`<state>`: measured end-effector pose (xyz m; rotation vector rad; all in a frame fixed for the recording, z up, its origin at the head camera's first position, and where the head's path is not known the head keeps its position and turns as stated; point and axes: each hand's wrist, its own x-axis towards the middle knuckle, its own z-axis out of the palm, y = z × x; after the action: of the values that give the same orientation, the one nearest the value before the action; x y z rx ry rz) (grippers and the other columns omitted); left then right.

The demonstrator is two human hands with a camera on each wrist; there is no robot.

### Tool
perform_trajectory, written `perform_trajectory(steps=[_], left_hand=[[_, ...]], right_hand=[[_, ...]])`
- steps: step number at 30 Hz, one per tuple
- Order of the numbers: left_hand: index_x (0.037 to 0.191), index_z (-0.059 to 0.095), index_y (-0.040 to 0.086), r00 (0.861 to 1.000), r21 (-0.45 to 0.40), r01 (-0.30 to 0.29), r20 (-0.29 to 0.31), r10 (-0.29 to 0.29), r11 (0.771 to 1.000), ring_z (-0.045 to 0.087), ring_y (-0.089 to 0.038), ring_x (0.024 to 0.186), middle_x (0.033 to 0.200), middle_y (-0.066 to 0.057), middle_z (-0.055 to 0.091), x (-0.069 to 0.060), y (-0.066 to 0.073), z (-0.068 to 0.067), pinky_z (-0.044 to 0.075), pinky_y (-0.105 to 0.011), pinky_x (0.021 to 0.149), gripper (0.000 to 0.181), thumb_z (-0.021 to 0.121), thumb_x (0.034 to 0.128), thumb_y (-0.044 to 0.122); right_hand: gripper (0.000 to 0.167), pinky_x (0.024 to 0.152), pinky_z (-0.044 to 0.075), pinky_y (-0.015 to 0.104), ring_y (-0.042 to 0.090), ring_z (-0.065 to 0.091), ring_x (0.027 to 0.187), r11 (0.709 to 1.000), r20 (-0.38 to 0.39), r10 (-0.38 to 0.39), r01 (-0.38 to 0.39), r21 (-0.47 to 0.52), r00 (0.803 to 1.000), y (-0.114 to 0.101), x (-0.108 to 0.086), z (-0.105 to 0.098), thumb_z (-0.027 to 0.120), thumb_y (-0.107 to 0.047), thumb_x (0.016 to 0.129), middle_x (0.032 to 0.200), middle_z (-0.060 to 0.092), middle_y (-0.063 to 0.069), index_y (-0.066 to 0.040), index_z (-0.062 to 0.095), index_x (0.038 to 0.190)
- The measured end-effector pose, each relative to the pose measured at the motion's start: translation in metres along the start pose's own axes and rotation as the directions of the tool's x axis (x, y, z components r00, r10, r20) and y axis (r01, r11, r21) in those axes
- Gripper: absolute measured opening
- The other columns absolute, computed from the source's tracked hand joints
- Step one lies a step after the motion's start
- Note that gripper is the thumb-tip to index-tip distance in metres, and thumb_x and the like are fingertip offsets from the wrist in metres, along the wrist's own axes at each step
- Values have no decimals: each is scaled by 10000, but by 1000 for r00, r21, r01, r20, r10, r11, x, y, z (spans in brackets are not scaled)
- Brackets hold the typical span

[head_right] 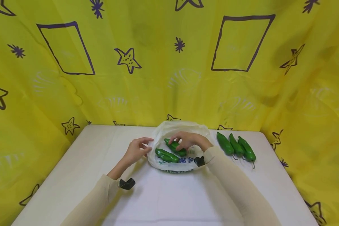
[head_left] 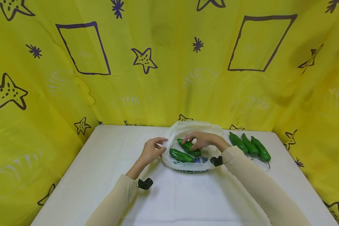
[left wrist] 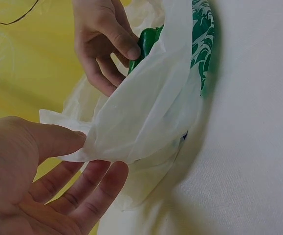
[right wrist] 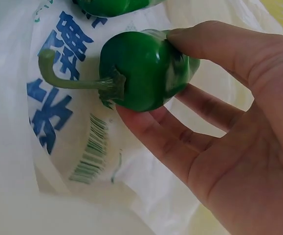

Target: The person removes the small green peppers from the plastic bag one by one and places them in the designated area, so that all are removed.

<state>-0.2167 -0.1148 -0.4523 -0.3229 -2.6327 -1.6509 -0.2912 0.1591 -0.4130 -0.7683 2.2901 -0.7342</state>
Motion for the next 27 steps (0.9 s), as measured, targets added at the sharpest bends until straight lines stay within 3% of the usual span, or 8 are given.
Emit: perform_trajectory(steps=[3, 15, 27], left_hand=[[1233, 723, 48, 1000, 3, 0, -2, 0, 1000, 678, -187, 778, 1054, -144, 677, 1, 0, 0, 629, -367, 596, 352, 739, 894, -45], [1232, 722, 44, 1000, -2, -10, 1, 10, 1000, 682, -185, 767, 1064, -167, 682, 1, 3, 1, 624, -365, 589, 350, 735, 894, -45], [1232, 711, 17, 999, -18, -44, 12, 45, 999, 707, -212, 780, 1068, -186, 681, 1, 2, -1, 633, -458, 610, 337, 718, 902, -55]], right_hand=[[387, 735, 609, 340, 271, 623, 1050, 999, -1, -18, 18, -29, 1000, -3, -5, -4, 708, -63, 945, 1406, 547, 221, -166, 678, 1316], [379, 900, 589, 371, 371, 538, 1290, 982, -46, -129, 121, -145, 991, -16, -24, -15, 697, -65, 953, 1406, 593, 130, -125, 673, 1326], [374, 781, 617, 333, 267, 681, 960, 985, -116, -157, 146, -93, 981, -22, -41, -24, 685, -54, 961, 1408, 548, 210, -119, 661, 1329]])
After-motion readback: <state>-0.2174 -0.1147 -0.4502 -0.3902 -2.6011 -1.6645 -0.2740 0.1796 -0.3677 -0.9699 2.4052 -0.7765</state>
